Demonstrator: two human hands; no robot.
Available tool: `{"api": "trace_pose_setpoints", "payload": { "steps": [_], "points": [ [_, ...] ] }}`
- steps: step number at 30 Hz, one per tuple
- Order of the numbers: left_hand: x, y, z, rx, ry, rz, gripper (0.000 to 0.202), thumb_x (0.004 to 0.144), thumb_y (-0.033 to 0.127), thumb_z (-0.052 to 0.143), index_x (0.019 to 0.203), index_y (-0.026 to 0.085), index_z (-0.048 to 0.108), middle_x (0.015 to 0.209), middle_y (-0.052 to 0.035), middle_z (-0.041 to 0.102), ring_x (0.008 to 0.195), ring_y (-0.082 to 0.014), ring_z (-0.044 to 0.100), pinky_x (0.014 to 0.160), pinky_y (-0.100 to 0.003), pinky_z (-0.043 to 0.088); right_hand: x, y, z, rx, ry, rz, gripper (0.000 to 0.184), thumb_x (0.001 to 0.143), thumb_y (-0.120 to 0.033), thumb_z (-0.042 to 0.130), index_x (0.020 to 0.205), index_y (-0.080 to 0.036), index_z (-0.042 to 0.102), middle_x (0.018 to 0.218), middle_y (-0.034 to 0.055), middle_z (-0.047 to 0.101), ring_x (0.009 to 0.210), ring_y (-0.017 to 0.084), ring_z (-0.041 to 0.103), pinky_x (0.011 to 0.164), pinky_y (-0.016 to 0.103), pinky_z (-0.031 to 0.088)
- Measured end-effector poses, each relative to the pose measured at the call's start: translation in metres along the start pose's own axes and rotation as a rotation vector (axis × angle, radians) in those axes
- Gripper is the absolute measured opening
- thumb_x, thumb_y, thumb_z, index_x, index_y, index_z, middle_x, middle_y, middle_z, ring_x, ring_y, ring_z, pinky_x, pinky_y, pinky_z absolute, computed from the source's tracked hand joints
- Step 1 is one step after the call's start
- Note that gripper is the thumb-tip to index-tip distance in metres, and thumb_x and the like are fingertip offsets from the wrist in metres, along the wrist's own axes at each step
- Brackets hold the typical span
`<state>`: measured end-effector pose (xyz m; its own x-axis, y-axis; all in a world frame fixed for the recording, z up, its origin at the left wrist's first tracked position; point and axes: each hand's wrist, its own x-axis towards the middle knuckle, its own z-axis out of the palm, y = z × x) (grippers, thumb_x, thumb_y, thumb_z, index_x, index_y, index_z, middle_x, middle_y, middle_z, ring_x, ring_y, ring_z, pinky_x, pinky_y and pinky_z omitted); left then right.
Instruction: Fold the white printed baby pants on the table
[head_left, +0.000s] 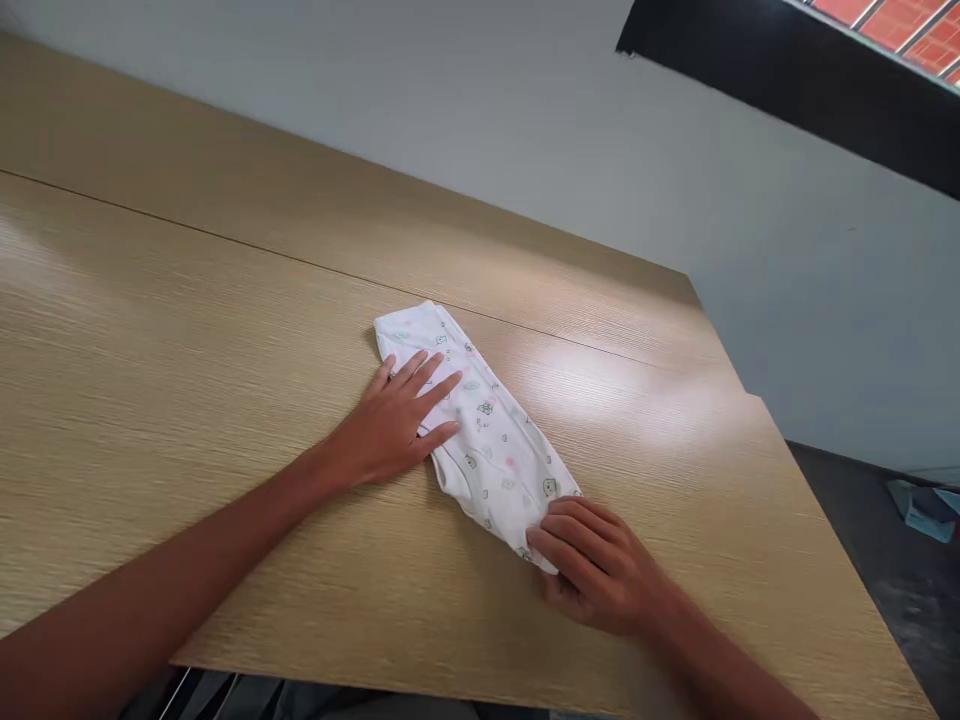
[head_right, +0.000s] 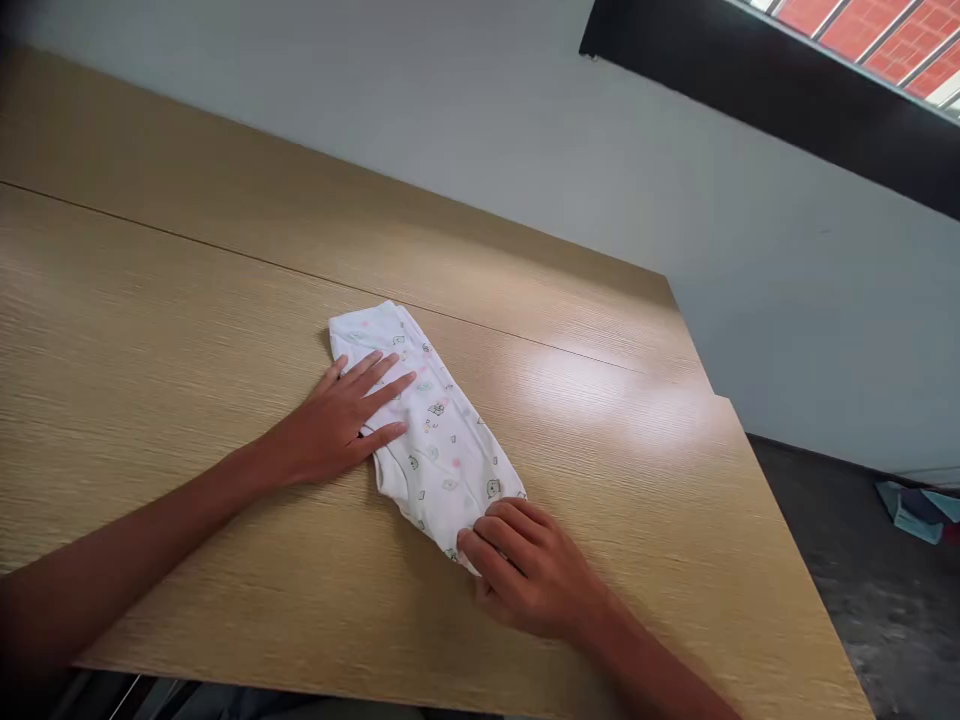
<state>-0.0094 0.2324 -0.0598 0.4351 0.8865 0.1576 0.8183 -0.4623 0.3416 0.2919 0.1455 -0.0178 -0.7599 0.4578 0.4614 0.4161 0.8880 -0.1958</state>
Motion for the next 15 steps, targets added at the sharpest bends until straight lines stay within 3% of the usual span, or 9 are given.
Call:
{"api": "trace_pose_setpoints", "payload": {
  "steps": [4, 8, 10, 12, 15],
  "points": [
    [0.002, -0.002, -0.008, -0.057, -0.048, 0.052, 0.066, 0.097, 0.06, 0.045, 0.154, 0.028, 0.037, 0.164, -0.007, 0.018, 0.152, -0.0342, 0.015, 0.123, -0.057, 0.004, -0.007, -0.005, -0.003, 0.049, 0.121, -0.019, 0.037, 0.084, -0.002, 0.052, 0.12, -0.012, 0.055, 0.093, 0.0116, 0.07, 0.086, 0.024, 0.068, 0.084, 0.041, 0.059],
    [0.0, 0.004, -0.017, -0.182, -0.21, 0.272, 0.057, 0.097, 0.052, 0.054, 0.15, 0.033, 0.043, 0.163, -0.0044, 0.021, 0.152, -0.0324, 0.015, 0.124, -0.055, 0.007, 0.009, -0.005, -0.03, 0.16, 0.176, -0.048, 0.039, 0.09, -0.003, 0.049, 0.127, -0.017, 0.05, 0.098, 0.0122, 0.07, 0.089, 0.024, 0.067, 0.084, 0.044, 0.059],
    [-0.001, 0.012, -0.019, -0.252, -0.254, 0.373, 0.051, 0.096, 0.041, 0.057, 0.146, 0.033, 0.048, 0.161, -0.0038, 0.026, 0.151, -0.032, 0.018, 0.124, -0.054, 0.009, 0.037, 0.007, -0.045, 0.158, 0.114, -0.058, 0.036, 0.096, -0.008, 0.048, 0.13, -0.02, 0.05, 0.102, 0.0118, 0.07, 0.09, 0.024, 0.068, 0.077, 0.04, 0.059],
    [-0.002, 0.021, -0.02, -0.31, -0.261, 0.459, 0.045, 0.092, 0.029, 0.059, 0.137, 0.031, 0.058, 0.155, -0.0038, 0.04, 0.148, -0.0311, 0.027, 0.125, -0.053, 0.012, 0.075, 0.031, -0.051, 0.119, 0.029, 0.031, 0.032, 0.1, -0.016, 0.051, 0.131, -0.022, 0.05, 0.104, 0.0101, 0.069, 0.083, 0.021, 0.068, 0.067, 0.033, 0.058],
    [-0.001, 0.025, -0.023, -0.348, -0.198, 0.531, 0.034, 0.08, 0.013, 0.059, 0.11, 0.024, 0.07, 0.13, -0.005, 0.062, 0.137, -0.0283, 0.044, 0.125, -0.046, 0.018, 0.124, 0.082, -0.035, 0.117, -0.257, 0.263, 0.029, 0.102, -0.024, 0.05, 0.13, -0.022, 0.052, 0.103, 0.0079, 0.069, 0.083, 0.021, 0.068, 0.064, 0.03, 0.055]
  ]
}}
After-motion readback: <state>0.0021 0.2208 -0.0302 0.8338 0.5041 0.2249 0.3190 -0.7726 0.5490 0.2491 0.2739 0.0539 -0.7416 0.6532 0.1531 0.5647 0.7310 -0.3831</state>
